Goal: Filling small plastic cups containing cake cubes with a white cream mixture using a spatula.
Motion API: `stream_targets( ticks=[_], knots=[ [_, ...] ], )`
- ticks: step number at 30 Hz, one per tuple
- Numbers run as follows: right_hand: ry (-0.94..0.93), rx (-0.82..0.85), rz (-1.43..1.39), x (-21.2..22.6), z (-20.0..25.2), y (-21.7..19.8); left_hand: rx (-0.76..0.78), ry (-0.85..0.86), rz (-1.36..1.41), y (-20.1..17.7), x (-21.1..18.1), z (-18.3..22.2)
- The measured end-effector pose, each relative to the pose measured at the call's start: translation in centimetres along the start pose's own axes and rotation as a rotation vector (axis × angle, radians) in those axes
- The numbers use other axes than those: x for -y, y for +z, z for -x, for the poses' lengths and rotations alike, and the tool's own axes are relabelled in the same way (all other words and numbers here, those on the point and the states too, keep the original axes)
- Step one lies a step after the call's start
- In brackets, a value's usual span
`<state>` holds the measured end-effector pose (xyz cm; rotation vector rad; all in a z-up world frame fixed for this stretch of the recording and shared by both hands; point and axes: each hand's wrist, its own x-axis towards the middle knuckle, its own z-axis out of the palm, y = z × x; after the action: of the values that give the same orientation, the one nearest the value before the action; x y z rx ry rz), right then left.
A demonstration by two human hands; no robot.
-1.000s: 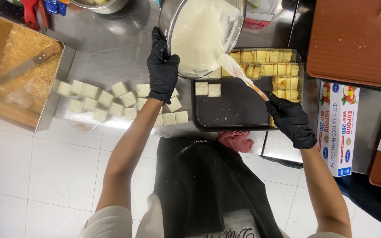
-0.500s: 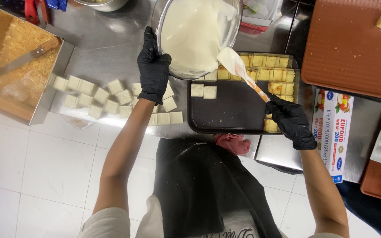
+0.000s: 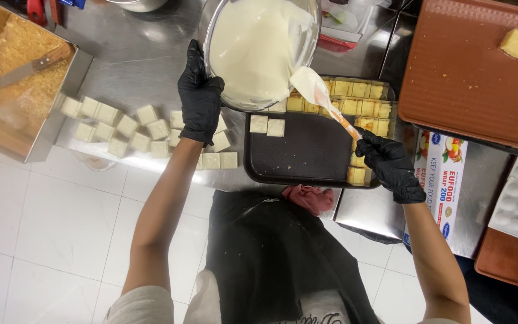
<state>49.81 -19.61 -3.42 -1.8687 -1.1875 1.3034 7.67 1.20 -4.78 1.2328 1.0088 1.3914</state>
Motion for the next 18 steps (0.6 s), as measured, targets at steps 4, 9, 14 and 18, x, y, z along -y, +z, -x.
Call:
stream_targets(
  ticks=[4, 9, 14, 18],
  knots=[
    [0.104, -0.014, -0.083, 0.1, -0.6, -0.3, -0.01, 0.02, 0.032, 0.3, 0.7, 0.1],
    [-0.061, -0.019, 0.01, 1.4, -1.8, -0.9, -0.006, 0.054, -0.125, 1.5, 1.8, 0.1],
    [-0.283, -0.18, 0.326, 7.0, -2.0, -1.1, 0.023, 0.067, -0.161, 4.0, 1.3, 0.4],
    [-0.294, -0.235, 0.58, 6.3, -4.0, -0.9, 0.087, 0.109, -0.276, 5.5, 1.4, 1.0]
  ],
)
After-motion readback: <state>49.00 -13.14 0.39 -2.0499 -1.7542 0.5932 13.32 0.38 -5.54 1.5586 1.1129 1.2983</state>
